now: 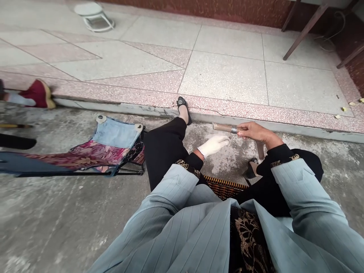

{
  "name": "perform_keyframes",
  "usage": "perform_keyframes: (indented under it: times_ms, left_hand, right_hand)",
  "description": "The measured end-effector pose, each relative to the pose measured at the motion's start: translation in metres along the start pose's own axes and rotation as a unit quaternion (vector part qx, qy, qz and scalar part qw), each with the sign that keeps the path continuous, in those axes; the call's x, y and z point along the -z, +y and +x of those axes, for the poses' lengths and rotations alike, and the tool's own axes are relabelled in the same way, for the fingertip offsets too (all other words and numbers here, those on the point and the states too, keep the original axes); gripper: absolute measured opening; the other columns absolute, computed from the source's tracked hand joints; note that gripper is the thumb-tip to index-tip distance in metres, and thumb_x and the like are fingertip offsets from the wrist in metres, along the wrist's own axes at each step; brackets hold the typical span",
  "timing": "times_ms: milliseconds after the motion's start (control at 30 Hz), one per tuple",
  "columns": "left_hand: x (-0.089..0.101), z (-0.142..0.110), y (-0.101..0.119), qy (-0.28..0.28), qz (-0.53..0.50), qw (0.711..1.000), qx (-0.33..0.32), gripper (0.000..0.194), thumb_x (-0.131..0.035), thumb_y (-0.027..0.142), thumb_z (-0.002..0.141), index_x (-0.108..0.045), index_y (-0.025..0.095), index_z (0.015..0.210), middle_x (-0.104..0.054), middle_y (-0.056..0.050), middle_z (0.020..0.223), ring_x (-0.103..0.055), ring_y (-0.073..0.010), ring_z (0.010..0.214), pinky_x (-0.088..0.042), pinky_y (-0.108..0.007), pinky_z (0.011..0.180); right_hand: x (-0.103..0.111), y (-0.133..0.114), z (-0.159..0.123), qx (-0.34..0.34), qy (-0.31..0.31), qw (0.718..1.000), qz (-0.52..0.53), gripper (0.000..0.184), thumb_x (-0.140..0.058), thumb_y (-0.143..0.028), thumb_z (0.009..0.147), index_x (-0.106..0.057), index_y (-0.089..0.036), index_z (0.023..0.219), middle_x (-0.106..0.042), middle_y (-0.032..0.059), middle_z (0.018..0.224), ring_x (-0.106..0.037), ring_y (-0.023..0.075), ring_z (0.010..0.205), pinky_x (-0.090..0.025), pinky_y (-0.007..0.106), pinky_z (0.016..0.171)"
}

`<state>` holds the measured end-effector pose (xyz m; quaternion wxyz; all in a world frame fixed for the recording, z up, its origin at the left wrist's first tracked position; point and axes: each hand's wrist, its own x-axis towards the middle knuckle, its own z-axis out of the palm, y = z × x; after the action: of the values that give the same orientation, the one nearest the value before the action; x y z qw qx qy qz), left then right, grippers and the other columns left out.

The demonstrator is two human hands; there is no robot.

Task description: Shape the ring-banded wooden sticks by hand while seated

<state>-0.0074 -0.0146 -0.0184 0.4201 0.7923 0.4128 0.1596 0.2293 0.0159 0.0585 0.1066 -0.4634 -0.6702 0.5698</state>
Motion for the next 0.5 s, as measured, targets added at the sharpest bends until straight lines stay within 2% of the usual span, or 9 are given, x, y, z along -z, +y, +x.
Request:
perform_keyframes:
  times_ms: [67,133,200,233,333,400,433,500]
  left_hand:
    - [0.001,-0.001,0.004,-0.016,0.034,0.999,-0.024,0.035,-0.042,0.037,0.097,-0.069,0.016,0.102,-0.071,-0.007,0.100,-0.062,-0.0200,0.095,-0.046,-0.029,0.088]
    - [0.003,-0.004,0.010,-0.037,0.082,0.996,-0.025,0.034,-0.042,0.035,0.097,-0.070,0.016,0.103,-0.071,-0.007,0.098,-0.063,-0.0204,0.093,-0.045,-0.029,0.087]
    - [0.008,-0.008,0.018,-0.056,0.113,0.992,-0.014,0.034,-0.042,0.035,0.097,-0.070,0.017,0.102,-0.071,-0.006,0.095,-0.063,-0.0205,0.089,-0.045,-0.029,0.082]
    - [0.011,-0.009,0.021,-0.064,0.116,0.991,-0.012,0.033,-0.042,0.034,0.097,-0.070,0.017,0.101,-0.071,-0.006,0.095,-0.063,-0.0203,0.087,-0.045,-0.028,0.079]
    - [0.021,-0.012,0.026,-0.068,0.088,0.993,-0.023,0.029,-0.047,0.032,0.096,-0.070,0.017,0.101,-0.072,-0.005,0.095,-0.063,-0.0186,0.087,-0.045,-0.026,0.078]
    - [0.026,-0.011,0.026,-0.058,0.067,0.996,-0.024,0.029,-0.046,0.032,0.097,-0.069,0.016,0.104,-0.072,-0.005,0.097,-0.063,-0.0177,0.091,-0.044,-0.026,0.081]
    - [0.028,-0.011,0.026,-0.047,0.056,0.997,-0.017,0.031,-0.044,0.032,0.098,-0.069,0.015,0.105,-0.072,-0.005,0.096,-0.062,-0.0174,0.093,-0.044,-0.026,0.082]
    - [0.029,-0.010,0.025,-0.016,0.033,0.999,0.007,0.036,-0.039,0.032,0.101,-0.068,0.012,0.103,-0.071,-0.005,0.092,-0.062,-0.0166,0.091,-0.044,-0.028,0.083]
  right_hand:
    - [-0.002,0.003,0.006,-0.017,0.052,0.995,-0.079,0.029,-0.060,-0.037,0.087,-0.069,-0.015,0.103,-0.061,0.0024,0.078,-0.054,0.0132,0.069,-0.041,0.027,0.065]
    - [-0.006,0.003,0.009,-0.048,0.094,0.974,-0.201,0.027,-0.060,-0.034,0.087,-0.070,-0.017,0.105,-0.066,0.0055,0.086,-0.057,0.0169,0.075,-0.040,0.029,0.068]
    - [-0.009,-0.001,0.009,-0.090,0.076,0.943,-0.311,0.026,-0.061,-0.031,0.086,-0.072,-0.019,0.106,-0.069,0.0082,0.094,-0.058,0.0197,0.079,-0.039,0.030,0.068]
    - [-0.011,-0.003,0.008,-0.105,0.035,0.934,-0.338,0.024,-0.062,-0.030,0.086,-0.073,-0.019,0.105,-0.069,0.0086,0.095,-0.059,0.0201,0.078,-0.038,0.030,0.067]
    - [-0.014,-0.010,0.001,-0.102,-0.141,0.935,-0.310,0.020,-0.065,-0.028,0.084,-0.076,-0.021,0.098,-0.070,0.0054,0.088,-0.057,0.0179,0.074,-0.037,0.029,0.064]
    - [-0.012,-0.012,-0.003,-0.061,-0.217,0.945,-0.238,0.024,-0.068,-0.031,0.082,-0.076,-0.021,0.103,-0.069,0.0025,0.086,-0.056,0.0161,0.074,-0.038,0.028,0.065]
    - [-0.010,-0.012,-0.005,-0.035,-0.225,0.954,-0.196,0.030,-0.069,-0.034,0.081,-0.075,-0.022,0.108,-0.069,0.0017,0.087,-0.056,0.0153,0.074,-0.039,0.028,0.067]
    - [-0.005,-0.011,-0.007,0.009,-0.179,0.979,-0.102,0.040,-0.070,-0.039,0.081,-0.072,-0.022,0.117,-0.068,0.0013,0.090,-0.055,0.0140,0.074,-0.041,0.028,0.069]
